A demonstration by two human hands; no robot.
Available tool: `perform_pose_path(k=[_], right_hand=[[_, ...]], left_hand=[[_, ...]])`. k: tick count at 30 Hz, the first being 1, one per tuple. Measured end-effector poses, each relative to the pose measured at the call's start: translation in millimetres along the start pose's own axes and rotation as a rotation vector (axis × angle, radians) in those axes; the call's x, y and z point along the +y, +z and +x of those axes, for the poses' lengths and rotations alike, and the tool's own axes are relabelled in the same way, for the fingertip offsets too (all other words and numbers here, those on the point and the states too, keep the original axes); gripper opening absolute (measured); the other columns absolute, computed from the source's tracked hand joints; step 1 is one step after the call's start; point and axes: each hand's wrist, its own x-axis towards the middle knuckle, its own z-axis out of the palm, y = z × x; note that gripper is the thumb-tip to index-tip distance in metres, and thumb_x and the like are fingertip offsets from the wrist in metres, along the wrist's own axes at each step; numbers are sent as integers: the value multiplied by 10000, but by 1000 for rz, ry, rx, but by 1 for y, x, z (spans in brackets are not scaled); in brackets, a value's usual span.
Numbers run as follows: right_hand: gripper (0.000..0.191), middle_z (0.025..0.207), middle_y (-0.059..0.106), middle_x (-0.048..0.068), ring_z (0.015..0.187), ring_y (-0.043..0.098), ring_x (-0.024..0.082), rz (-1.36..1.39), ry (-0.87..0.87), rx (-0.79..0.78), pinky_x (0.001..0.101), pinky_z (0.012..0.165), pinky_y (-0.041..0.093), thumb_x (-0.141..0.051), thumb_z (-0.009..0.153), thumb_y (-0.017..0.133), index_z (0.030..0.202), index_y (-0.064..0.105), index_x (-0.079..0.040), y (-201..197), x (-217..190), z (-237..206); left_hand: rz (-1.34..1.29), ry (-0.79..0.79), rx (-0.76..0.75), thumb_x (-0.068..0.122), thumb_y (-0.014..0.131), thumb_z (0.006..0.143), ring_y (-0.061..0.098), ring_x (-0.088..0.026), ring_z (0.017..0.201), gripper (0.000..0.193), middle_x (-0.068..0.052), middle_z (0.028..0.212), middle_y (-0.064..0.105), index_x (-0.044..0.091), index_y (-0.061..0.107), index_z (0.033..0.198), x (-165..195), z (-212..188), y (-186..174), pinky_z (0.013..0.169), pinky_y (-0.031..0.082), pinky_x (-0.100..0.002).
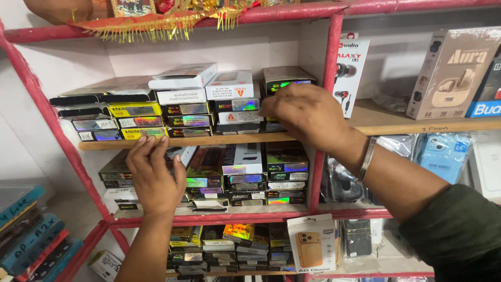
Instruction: The person works at a repair bench with a disassembled phone and multimeter, then walks to a glass display counter, picks up an ESD bag, and retrieves a screen protector box from a shelf. They return to the counter, open the bag, take out a phone, and align and press a screen protector onto the phone's display.
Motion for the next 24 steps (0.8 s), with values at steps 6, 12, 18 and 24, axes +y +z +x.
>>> perform_pose_path(k=[6, 12, 18, 24], right_hand=[[120, 1082, 721, 102, 987, 719, 202, 387, 166, 269, 304, 860, 590, 42, 1072, 622, 1143, 547, -20, 13, 4, -8], [118, 1073, 656, 183, 895, 628, 172, 661, 322, 443, 245, 794, 532, -6, 1206, 459, 1301, 394, -30, 21, 7, -18], [116, 993, 664, 146, 719, 573, 97, 833, 371, 504, 196, 696, 492, -61, 1232, 471, 1291, 370, -54, 18, 12, -20], [239, 1098, 604, 138, 838, 614, 127, 664, 362, 410, 216, 677, 505, 1, 1083, 594, 1230, 408, -35, 15, 3, -16]], left_hand=[[-3, 4, -3, 74, 704, 930, 467, -419, 1369, 464, -195, 1350, 491, 33, 568, 1372, -1, 0, -3, 1186, 413, -540], [-9, -8, -14, 72, 713, 918, 466, -420, 1367, 479, -197, 1344, 490, 38, 571, 1374, -2, -1, -3, 1188, 413, -534], [-8, -8, -6, 72, 713, 928, 464, -420, 1370, 467, -200, 1350, 489, 33, 569, 1371, -1, -1, -1, 1194, 407, -538], [-4, -22, -8, 69, 709, 935, 463, -423, 1373, 458, -200, 1356, 487, 25, 569, 1369, 3, 0, -2, 1195, 405, -536]])
